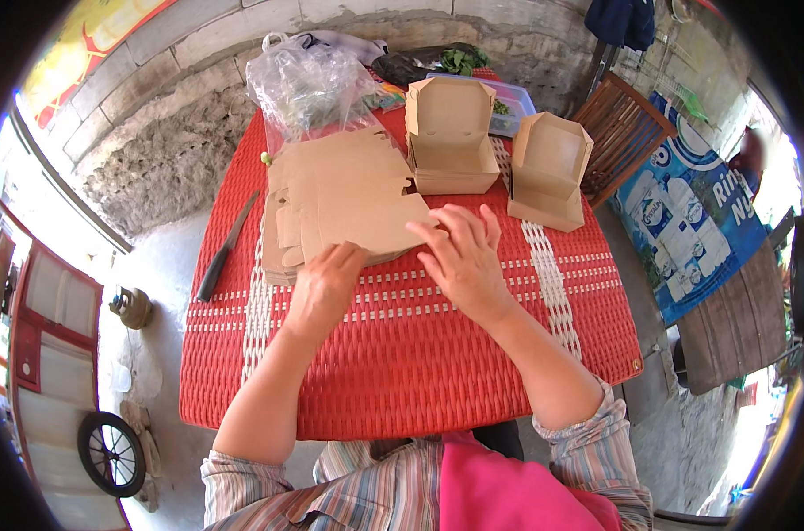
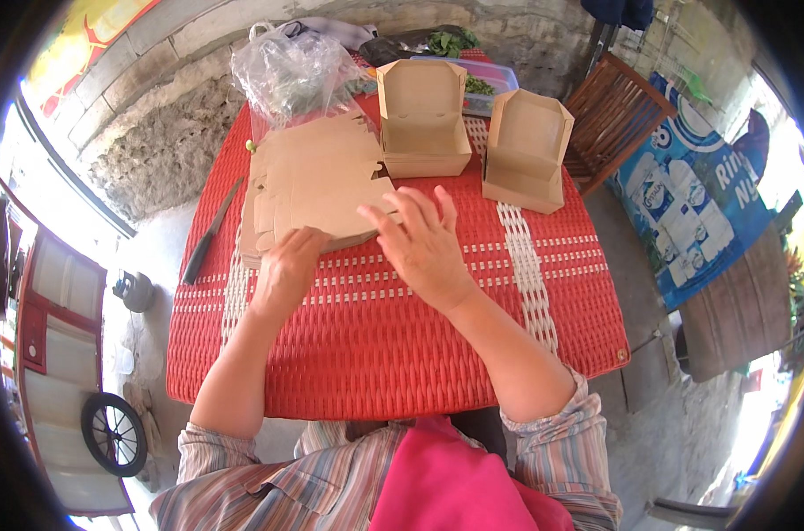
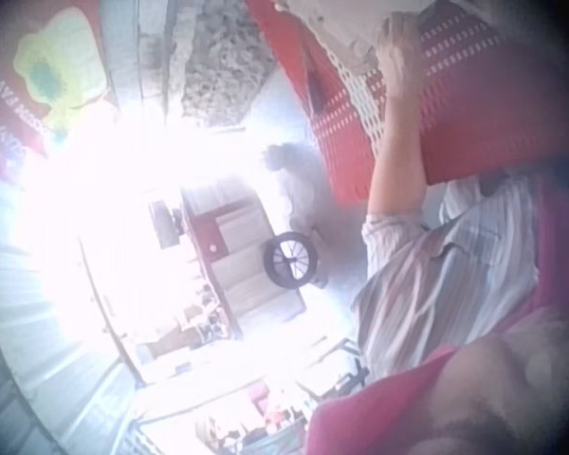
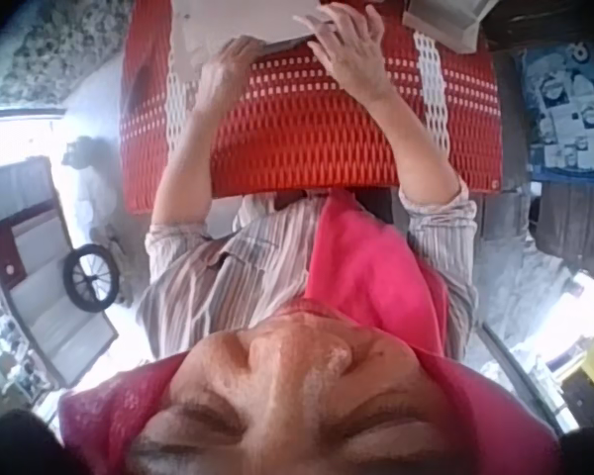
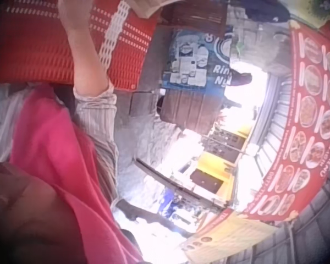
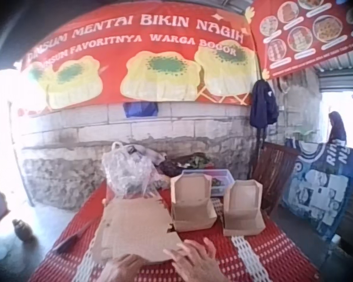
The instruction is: The person assembles flat cardboard food containers by folding along pre-scored lines and tucking tabs into slots. They handle multiple containers one at a time, stacking completed units on the table.
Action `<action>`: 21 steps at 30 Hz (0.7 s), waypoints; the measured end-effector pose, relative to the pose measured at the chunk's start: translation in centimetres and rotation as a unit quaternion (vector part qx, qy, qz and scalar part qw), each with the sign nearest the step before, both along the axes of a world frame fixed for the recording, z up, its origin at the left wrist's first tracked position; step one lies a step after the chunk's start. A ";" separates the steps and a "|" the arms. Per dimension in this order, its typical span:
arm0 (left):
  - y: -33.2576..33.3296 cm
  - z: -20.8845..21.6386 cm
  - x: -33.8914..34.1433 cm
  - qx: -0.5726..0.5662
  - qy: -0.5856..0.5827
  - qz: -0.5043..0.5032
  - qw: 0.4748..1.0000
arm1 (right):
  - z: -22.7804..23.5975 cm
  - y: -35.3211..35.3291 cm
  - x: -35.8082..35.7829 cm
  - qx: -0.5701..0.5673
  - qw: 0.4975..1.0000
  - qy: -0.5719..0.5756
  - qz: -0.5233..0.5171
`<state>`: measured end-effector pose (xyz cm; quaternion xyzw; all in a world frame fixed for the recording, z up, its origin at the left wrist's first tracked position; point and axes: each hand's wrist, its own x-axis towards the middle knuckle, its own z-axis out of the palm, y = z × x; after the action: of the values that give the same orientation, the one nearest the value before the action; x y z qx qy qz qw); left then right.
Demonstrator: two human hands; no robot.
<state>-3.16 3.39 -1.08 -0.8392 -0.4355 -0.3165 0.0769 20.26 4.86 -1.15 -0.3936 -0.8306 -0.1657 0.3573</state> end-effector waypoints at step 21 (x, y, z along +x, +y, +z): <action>-1.9 0.7 0.3 -0.503 -0.116 -0.071 0.854 | -0.3 -0.5 1.4 -0.549 0.826 0.021 0.131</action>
<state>-2.87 1.44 -0.34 -0.7492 -0.4806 -0.1536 -0.4291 21.63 4.37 -1.44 -0.4154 -0.8208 0.3739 0.1181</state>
